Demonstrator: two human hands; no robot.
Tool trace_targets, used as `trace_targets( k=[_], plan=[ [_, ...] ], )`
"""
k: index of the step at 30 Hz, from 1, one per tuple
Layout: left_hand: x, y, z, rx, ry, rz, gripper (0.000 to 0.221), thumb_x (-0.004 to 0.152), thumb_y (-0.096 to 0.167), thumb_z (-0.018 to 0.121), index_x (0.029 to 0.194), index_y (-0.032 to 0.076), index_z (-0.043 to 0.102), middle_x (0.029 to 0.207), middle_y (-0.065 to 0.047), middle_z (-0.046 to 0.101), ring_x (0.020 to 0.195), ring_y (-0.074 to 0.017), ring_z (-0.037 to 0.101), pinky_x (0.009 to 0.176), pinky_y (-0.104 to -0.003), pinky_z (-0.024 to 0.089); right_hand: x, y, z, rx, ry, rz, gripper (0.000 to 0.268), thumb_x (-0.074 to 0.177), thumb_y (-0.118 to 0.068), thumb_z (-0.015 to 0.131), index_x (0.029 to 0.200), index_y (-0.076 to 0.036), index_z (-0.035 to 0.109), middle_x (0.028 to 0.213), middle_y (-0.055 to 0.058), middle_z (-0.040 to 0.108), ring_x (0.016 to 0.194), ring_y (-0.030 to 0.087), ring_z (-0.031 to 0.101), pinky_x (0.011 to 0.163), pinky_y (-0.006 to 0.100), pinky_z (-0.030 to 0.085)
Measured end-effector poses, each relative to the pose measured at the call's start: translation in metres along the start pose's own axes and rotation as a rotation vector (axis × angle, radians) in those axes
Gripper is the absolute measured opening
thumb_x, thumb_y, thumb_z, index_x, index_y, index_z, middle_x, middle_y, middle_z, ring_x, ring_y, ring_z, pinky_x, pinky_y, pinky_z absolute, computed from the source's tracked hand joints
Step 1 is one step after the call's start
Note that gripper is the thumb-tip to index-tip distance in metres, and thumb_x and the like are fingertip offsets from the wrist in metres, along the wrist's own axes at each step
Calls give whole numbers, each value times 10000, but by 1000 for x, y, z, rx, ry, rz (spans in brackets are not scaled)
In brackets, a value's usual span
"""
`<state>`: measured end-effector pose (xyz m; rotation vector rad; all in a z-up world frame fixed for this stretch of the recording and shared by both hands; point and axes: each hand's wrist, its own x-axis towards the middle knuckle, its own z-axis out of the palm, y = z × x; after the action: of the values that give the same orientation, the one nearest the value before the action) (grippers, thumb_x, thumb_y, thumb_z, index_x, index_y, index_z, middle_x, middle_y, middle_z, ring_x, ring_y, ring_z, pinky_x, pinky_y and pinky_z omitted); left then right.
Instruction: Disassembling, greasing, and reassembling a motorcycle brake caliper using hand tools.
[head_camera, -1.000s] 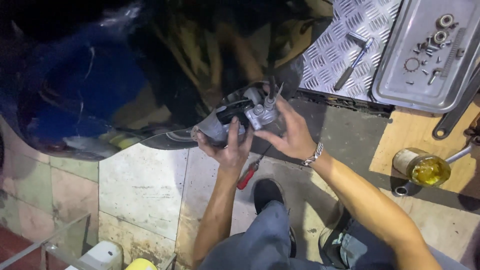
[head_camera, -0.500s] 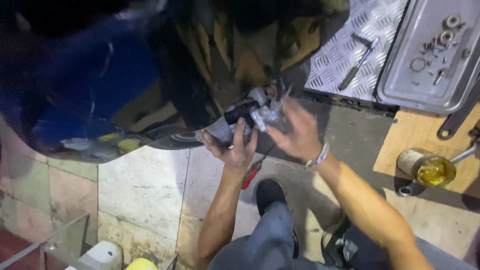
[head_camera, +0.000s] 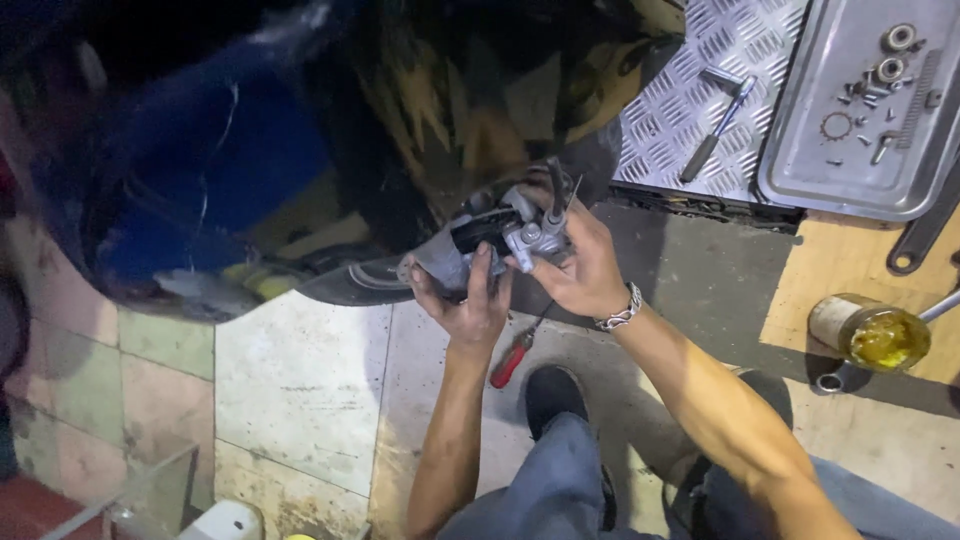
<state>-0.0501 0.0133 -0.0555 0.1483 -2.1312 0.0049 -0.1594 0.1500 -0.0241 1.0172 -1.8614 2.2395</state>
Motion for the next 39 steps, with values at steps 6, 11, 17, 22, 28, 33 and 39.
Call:
trace_targets(
  k=[6,11,17,22,28,33,39],
  plan=[
    [-8,6,-2,95,28,70,316,802,342,874,1090,265,768,1400,-101,468,1449,-531,292,1109,-662,382,10,-4,-5,-11,-5,-14,492,726,-24,915,1137,64,660,1125,230,703,1090,417,697,909,506,564],
    [-30,-4,19,137,58,79,257,786,370,867,1015,278,797,1332,-60,584,1407,-556,335,1097,-640,385,16,-14,-5,-103,-3,6,386,801,-78,859,1107,56,665,1091,229,712,1048,423,704,887,515,571],
    [-38,-8,19,63,92,5,460,702,316,901,1140,233,790,1533,-346,240,1389,-509,341,1066,-528,436,-6,-37,1,-334,78,218,423,861,-176,829,1169,46,644,1097,236,696,1064,444,685,868,527,576],
    [-27,-3,17,86,96,43,458,710,397,932,1101,211,784,1533,-345,289,1480,-503,251,1099,-550,397,-7,-43,2,-339,52,543,517,857,-251,834,1159,97,601,1005,296,673,989,492,694,802,533,613],
    [-11,-5,11,17,85,31,481,756,369,916,1163,180,744,1519,-334,238,1445,-517,279,1069,-621,384,-26,-10,3,-436,105,243,452,859,-227,830,1110,94,634,936,255,660,879,454,706,687,491,597],
    [-4,0,14,-40,131,-4,450,775,329,919,1142,146,734,1518,-296,210,1468,-487,227,1115,-598,317,-27,1,7,-353,186,119,399,896,-231,811,1107,56,632,926,191,612,856,383,665,699,448,558],
    [-11,-4,13,-57,127,-32,412,775,315,909,1122,167,743,1537,-287,202,1465,-487,256,1096,-585,324,-38,7,24,-352,274,102,427,869,-178,829,1132,82,616,957,214,608,860,407,657,717,465,549]
  ],
)
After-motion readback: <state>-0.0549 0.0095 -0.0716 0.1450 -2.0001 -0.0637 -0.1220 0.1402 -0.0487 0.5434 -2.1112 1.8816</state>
